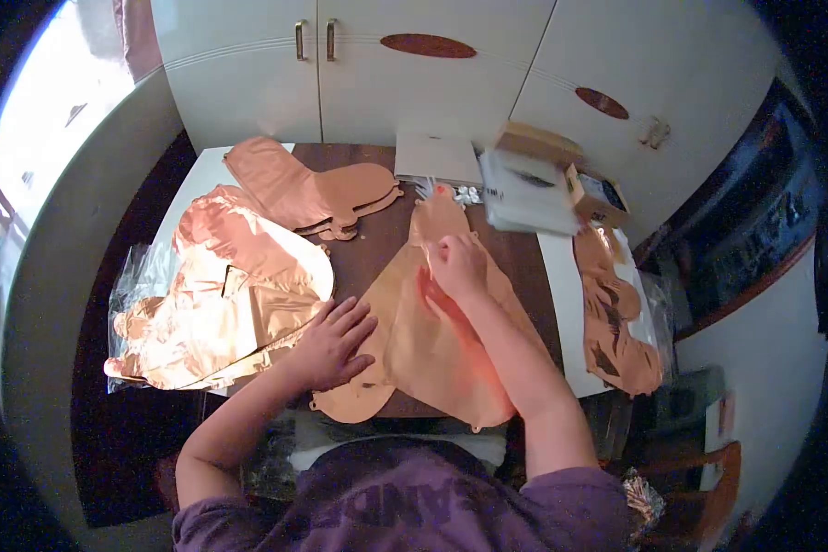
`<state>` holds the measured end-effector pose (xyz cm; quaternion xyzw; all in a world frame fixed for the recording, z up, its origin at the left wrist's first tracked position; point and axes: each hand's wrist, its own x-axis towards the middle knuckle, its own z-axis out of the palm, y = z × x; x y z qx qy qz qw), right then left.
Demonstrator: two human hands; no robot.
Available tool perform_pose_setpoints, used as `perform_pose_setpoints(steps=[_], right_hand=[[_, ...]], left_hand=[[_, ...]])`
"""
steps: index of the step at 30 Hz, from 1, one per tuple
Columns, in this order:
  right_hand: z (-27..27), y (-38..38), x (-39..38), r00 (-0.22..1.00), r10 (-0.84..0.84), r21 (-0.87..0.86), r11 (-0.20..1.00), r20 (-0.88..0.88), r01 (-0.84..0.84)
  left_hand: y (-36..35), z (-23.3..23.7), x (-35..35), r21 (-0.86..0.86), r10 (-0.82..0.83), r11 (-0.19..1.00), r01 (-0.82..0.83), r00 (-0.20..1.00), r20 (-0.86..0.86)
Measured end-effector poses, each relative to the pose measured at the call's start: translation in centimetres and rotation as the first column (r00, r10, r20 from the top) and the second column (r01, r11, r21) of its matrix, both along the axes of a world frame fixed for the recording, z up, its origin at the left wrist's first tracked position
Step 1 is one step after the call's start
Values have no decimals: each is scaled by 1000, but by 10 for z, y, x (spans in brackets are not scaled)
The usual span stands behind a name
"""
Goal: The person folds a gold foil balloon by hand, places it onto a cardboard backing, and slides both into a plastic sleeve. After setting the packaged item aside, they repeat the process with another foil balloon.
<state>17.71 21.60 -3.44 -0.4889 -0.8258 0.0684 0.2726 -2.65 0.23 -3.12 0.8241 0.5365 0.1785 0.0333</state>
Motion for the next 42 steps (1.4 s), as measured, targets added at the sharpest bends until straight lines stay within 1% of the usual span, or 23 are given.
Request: perform_pose_setpoints(steps=[2,5,8,10,13,16,17,20,21,22,24,26,27,28,30,31,34,35,37,40,42], right_hand=[[7,-1,21,996,47,54,997,77,-52],[-8,0,54,959,206,112,966,194,-231],[-5,-4,66,936,258,-43,966,238,-255],[-4,-4,69,933,276,-17,960,233,-279],[-7,-5,72,933,286,-3,956,218,-292],[-9,-3,71,934,296,12,953,199,-304],[-8,-2,71,935,298,15,952,192,-306],[7,7,70,940,297,43,951,166,-308],[19,13,61,943,324,125,935,76,-331],[29,19,51,927,364,114,921,90,-372],[45,29,21,892,437,99,889,117,-448],[47,36,-28,753,637,248,711,168,-657],[41,37,-53,735,666,227,702,124,-675],[33,38,-76,717,693,205,693,78,-692],[22,45,-110,711,685,196,684,159,-702],[15,50,-120,706,680,191,680,199,-708],[-7,70,-136,626,666,208,600,405,-773],[-12,74,-138,638,663,188,621,392,-761],[-5,72,-137,664,650,149,664,370,-733],[2,79,-143,772,599,-55,796,215,-602],[17,78,-145,771,619,-105,785,149,-610]], left_hand=[[0,-2,-1,-38,3,999,-2,1000,21],[-1,-2,0,-49,18,999,-17,1000,24],[-2,0,1,-50,31,998,-29,999,39],[-3,-1,0,-44,20,999,-17,998,62],[-2,2,-1,-47,11,999,-9,999,47],[2,6,-4,-34,-9,999,13,994,110],[7,13,-6,15,-9,1000,6,984,180],[51,24,-45,-35,200,980,-197,951,237],[73,29,-60,67,183,976,-207,946,267],[97,32,-75,166,161,962,-217,942,296],[143,20,-103,254,147,945,-204,963,226],[171,9,-120,237,190,943,-234,962,194],[180,3,-126,224,212,942,-249,961,177],[188,-7,-135,111,222,963,-245,958,182],[201,-21,-149,-117,245,967,-226,950,192],[199,-24,-145,-50,276,960,-274,916,289],[198,-26,-150,28,186,979,-202,940,287],[198,-28,-150,36,187,978,-206,938,293],[197,-29,-148,55,185,976,-211,934,305],[193,-23,-145,30,171,981,-192,925,339],[187,-8,-137,25,149,985,-173,907,394]])
